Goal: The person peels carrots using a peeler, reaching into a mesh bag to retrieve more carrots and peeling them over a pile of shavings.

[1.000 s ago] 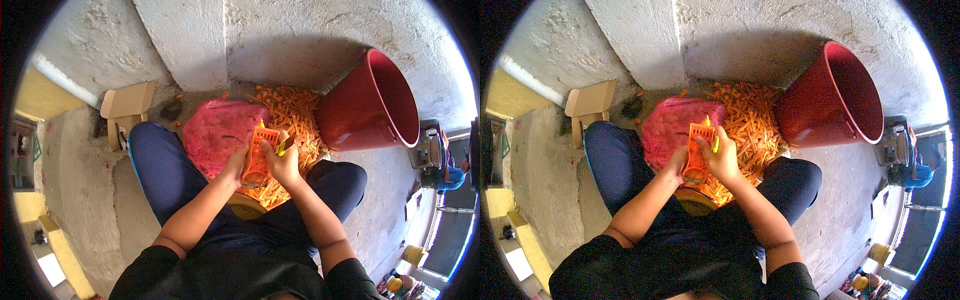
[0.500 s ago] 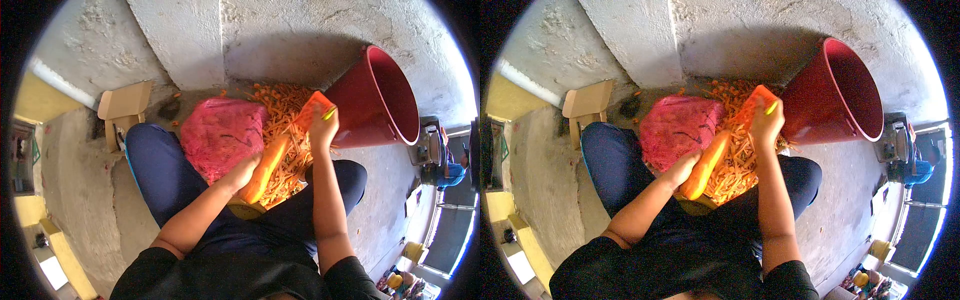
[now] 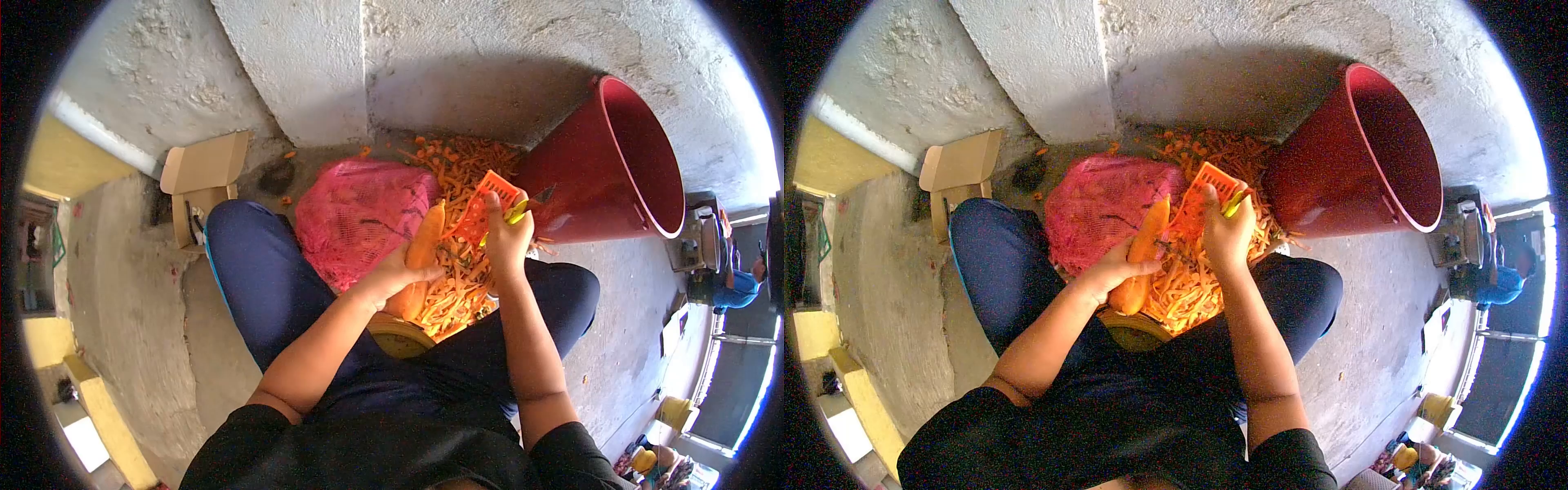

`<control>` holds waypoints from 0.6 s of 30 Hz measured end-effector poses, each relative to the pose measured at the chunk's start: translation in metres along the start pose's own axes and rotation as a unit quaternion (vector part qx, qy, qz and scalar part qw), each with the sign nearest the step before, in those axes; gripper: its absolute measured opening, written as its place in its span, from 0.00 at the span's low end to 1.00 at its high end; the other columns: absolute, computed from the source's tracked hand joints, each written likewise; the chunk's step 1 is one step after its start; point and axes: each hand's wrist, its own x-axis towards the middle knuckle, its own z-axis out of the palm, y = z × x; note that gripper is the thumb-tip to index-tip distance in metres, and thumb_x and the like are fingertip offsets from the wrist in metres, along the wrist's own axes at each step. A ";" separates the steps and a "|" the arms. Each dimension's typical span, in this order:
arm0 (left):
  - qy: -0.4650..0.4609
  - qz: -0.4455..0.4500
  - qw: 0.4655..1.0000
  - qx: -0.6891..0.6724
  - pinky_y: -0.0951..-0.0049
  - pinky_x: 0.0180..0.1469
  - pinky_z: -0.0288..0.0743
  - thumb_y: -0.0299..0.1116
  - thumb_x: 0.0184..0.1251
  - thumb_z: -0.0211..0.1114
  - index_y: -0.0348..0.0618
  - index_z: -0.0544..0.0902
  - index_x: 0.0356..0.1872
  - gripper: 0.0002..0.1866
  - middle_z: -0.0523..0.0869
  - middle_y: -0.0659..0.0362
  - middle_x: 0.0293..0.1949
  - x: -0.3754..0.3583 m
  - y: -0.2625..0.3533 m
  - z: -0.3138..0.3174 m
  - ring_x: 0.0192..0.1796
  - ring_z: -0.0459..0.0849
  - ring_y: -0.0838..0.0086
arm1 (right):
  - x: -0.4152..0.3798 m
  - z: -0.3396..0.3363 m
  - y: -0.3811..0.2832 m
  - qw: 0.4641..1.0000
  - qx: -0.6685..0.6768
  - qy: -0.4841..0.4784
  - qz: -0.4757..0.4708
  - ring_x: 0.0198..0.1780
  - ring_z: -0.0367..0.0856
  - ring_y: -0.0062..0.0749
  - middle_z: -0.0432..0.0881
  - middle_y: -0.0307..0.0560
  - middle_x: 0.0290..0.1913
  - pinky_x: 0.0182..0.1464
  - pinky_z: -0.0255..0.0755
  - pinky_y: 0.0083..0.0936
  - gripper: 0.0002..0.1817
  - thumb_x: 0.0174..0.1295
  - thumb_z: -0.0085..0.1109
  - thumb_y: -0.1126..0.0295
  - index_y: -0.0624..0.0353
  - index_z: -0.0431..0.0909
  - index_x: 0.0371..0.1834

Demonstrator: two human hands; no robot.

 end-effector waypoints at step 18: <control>-0.059 -0.086 0.962 -0.254 0.72 0.45 0.74 0.48 0.64 0.44 0.43 0.66 0.54 0.23 0.77 0.58 0.45 0.007 -0.006 -0.010 0.42 0.77 0.74 | -0.002 -0.002 0.007 0.979 0.169 -0.002 0.116 0.33 0.71 0.20 0.77 0.39 0.32 0.37 0.65 0.18 0.10 0.56 0.55 0.67 0.61 0.71 0.37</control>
